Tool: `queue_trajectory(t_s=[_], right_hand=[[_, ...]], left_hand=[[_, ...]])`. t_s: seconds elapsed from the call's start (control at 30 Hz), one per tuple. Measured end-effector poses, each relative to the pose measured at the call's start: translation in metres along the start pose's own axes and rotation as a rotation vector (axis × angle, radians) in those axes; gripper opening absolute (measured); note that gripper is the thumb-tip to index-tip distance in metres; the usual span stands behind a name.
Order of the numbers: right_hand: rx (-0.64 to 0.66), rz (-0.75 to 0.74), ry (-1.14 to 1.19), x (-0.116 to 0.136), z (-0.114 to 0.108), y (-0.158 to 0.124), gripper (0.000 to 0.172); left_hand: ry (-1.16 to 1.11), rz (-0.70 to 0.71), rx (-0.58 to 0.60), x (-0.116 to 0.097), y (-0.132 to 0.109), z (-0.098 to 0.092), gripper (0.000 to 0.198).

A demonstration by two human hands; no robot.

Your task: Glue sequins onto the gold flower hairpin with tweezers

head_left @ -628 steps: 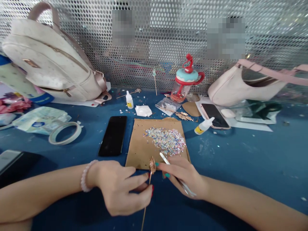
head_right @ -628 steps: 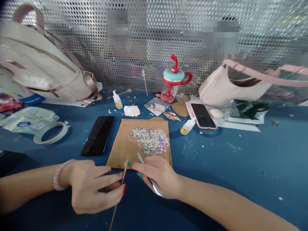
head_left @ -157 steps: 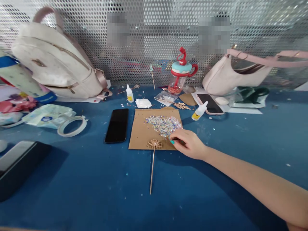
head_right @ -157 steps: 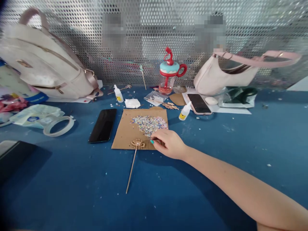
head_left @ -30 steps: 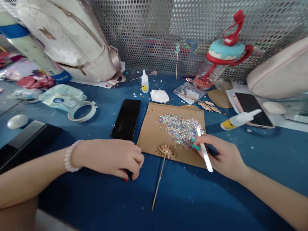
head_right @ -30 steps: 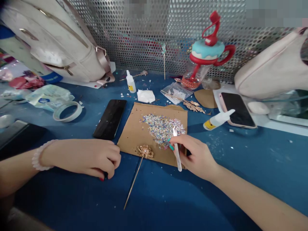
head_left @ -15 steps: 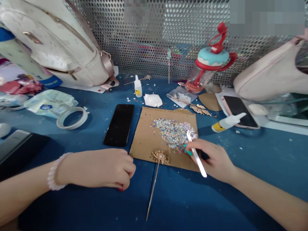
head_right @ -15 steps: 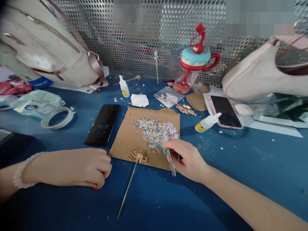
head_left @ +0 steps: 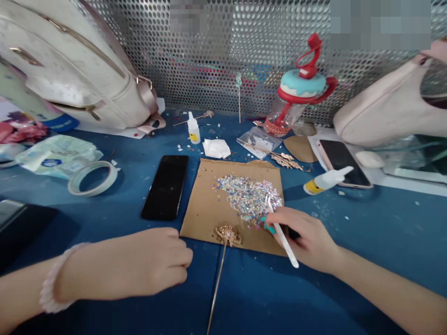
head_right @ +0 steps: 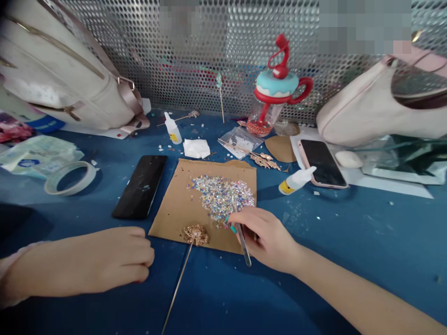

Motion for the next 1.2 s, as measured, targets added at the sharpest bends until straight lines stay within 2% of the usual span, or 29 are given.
queue_trajectory(t_s=[0.03, 0.1, 0.2, 0.3, 0.4, 0.53, 0.6, 0.7, 0.9, 1.03, 1.2], right_hand=[[0.001, 0.0, -0.003, 0.0, 0.0, 0.0, 0.017], [0.0, -0.004, -0.003, 0.0, 0.0, -0.001, 0.018], [0.004, -0.001, 0.003, 0.0, 0.0, -0.001, 0.018], [0.003, 0.005, 0.002, -0.001, 0.001, -0.002, 0.017], [-0.008, 0.005, -0.001, -0.002, 0.001, -0.001, 0.016], [-0.033, 0.0, 0.01, 0.0, 0.0, -0.001, 0.018], [-0.037, 0.002, 0.008, 0.001, 0.0, -0.001, 0.018], [-0.04, 0.001, 0.002, 0.001, 0.0, -0.001, 0.018], [-0.01, 0.019, 0.04, 0.001, 0.001, 0.001, 0.018], [-0.021, 0.011, 0.03, 0.003, -0.001, 0.001, 0.018], [-0.026, 0.003, 0.056, 0.005, -0.003, 0.002, 0.021]], left_hand=[[0.004, 0.041, 0.072, -0.002, 0.0, 0.003, 0.017], [0.0, 0.045, 0.141, -0.005, 0.001, 0.007, 0.018], [-0.094, -0.038, 0.154, -0.002, 0.002, 0.012, 0.018], [-0.25, -0.116, 0.143, 0.007, 0.009, 0.008, 0.019], [-0.318, -0.138, 0.062, 0.02, 0.026, -0.006, 0.018], [-0.093, -0.089, -0.109, 0.037, 0.061, -0.02, 0.023], [-0.058, -0.124, -0.165, 0.044, 0.075, -0.018, 0.021], [-0.028, -0.129, -0.185, 0.049, 0.088, -0.005, 0.022], [-0.077, -0.174, -0.208, 0.054, 0.086, 0.013, 0.021], [-0.15, -0.212, -0.219, 0.058, 0.084, 0.014, 0.017], [-0.273, -0.285, -0.269, 0.053, 0.078, 0.009, 0.022]])
Point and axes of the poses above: each hand's wrist, its own y-axis towards the middle knuckle, its own z-axis out of the palm, x = y × z, the point moved 2 cm from there along y, towards the middle knuckle, and after that the axes turned 9 degrees about y, right-handed, at the moved point
